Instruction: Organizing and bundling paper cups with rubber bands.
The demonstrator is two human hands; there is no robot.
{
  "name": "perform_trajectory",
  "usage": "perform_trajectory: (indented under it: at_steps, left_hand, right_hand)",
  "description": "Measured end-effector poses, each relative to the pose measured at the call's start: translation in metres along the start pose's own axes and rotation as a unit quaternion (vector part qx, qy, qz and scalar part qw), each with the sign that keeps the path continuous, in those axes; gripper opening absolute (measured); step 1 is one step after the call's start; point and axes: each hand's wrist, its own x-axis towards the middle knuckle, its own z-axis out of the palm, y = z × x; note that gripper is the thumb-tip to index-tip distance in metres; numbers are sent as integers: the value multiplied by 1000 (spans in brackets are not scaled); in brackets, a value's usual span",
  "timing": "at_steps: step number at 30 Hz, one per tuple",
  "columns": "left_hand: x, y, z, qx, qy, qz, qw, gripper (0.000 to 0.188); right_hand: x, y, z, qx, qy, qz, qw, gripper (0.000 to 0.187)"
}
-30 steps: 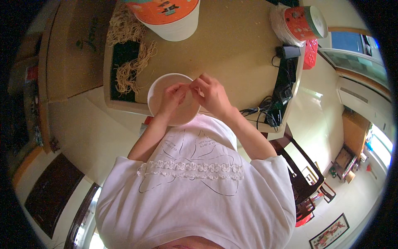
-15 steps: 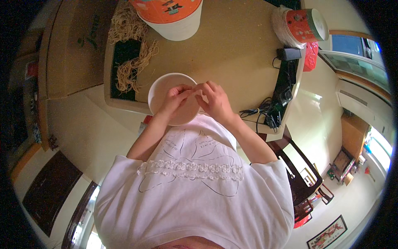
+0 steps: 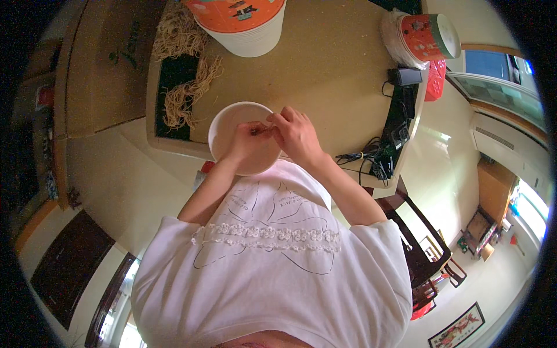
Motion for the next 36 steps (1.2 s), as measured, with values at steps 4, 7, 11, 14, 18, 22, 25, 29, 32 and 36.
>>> perform_trajectory:
  at_steps: [4, 7, 11, 14, 18, 22, 25, 29, 32, 36]
  left_hand:
    - [1, -1, 0, 34, 3, -6, 999, 15]
    - [2, -4, 0, 58, 10, 6, 998, 16]
    - [2, 3, -1, 105, 33, 26, 994, 16]
    - [4, -5, -1, 3, 53, 59, 997, 17]
    - [0, 5, -14, -222, 11, -93, 970, 17]
    - [-2, 10, -18, -189, -9, -128, 974, 10]
    - [0, -5, -11, -127, 16, -76, 989, 8]
    - [9, -25, -7, -65, 37, -23, 997, 9]
    - [12, -32, -5, -33, 47, -31, 998, 10]
    - [15, -43, -4, -10, 48, -25, 999, 8]
  right_hand:
    - [-1, 2, 1, -16, -23, 1, 1000, 19]
    - [-1, 2, 1, -23, -36, 0, 999, 19]
    - [0, 4, 2, -34, -45, 0, 998, 19]
    - [-1, 6, 5, -41, -37, 4, 998, 18]
    - [0, 5, 5, -43, -21, 0, 999, 20]
    - [1, 4, 4, -47, -21, 2, 999, 20]
    - [1, 3, 4, -51, -18, -4, 999, 20]
    - [1, 2, 4, -36, -11, -1, 999, 23]
    - [1, 3, 5, -26, -6, -4, 1000, 24]
    - [1, 2, 4, -8, -4, -4, 1000, 25]
